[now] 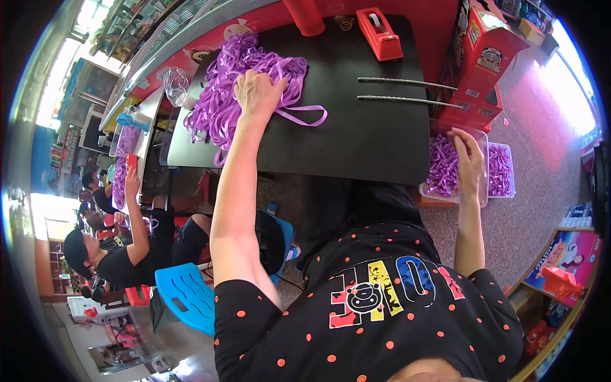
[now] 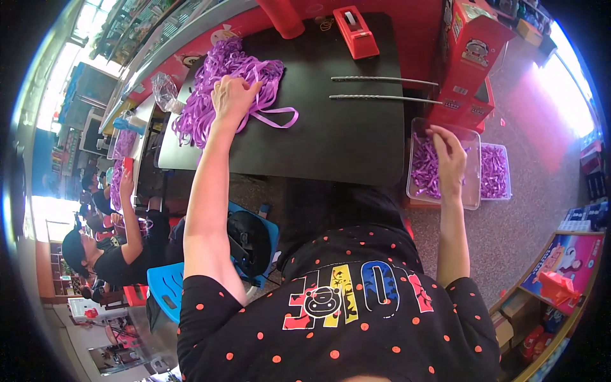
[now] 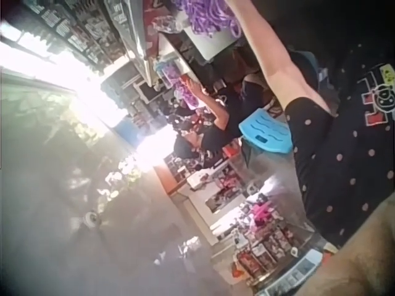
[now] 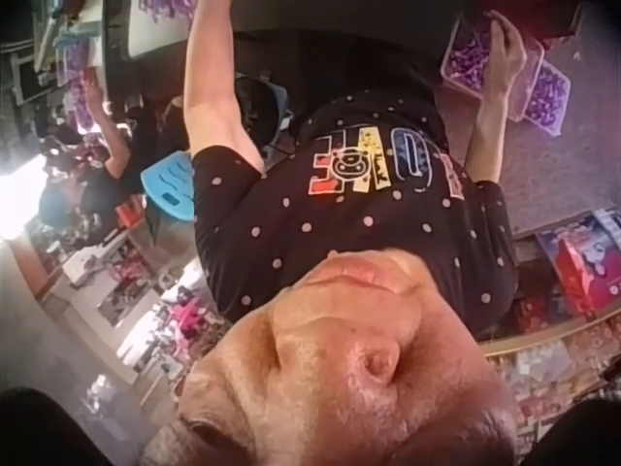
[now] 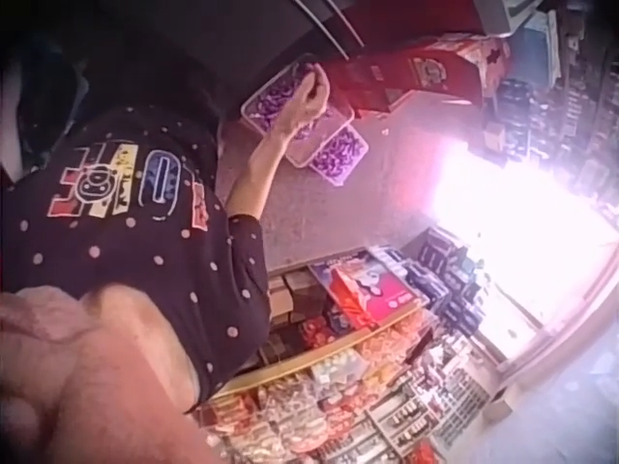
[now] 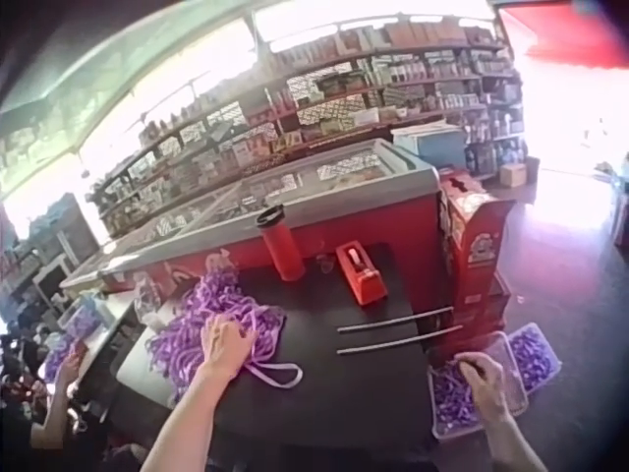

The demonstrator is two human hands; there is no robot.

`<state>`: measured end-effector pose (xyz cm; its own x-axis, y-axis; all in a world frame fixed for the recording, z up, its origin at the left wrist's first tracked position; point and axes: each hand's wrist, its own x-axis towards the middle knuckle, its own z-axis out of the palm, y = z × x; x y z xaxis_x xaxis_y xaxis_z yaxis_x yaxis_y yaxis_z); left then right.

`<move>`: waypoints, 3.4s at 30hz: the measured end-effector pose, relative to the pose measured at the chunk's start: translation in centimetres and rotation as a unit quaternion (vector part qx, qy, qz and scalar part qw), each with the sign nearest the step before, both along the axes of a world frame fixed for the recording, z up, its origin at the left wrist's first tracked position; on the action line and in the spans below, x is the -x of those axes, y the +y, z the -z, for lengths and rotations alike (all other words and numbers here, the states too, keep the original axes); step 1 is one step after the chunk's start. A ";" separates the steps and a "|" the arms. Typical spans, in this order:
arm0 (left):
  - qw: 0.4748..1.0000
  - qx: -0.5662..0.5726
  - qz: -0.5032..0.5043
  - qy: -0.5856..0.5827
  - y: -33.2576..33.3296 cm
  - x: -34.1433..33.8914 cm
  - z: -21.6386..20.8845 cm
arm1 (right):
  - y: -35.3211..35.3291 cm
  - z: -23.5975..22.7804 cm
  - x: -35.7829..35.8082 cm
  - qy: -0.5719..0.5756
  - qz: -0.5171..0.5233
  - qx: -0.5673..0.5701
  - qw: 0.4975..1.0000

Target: Making decorative bows by wrapping purple ribbon around metal rods and securing them.

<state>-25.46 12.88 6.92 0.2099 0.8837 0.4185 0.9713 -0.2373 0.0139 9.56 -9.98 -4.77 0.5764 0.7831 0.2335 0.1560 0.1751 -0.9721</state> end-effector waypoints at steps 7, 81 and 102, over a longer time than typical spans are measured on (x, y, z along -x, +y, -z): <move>0.982 0.078 0.068 -0.158 2.4 1.7 2.2 | 0.8 -1.9 2.6 -0.006 -0.047 -0.019 0.999; 0.959 0.059 0.253 -0.113 6.5 -3.2 -4.0 | 5.2 -20.9 -0.8 0.070 -0.177 -0.075 0.979; 0.340 0.695 0.436 -0.460 -8.4 -27.3 -1.1 | -1.4 -17.6 -10.0 0.033 -0.082 -0.024 0.996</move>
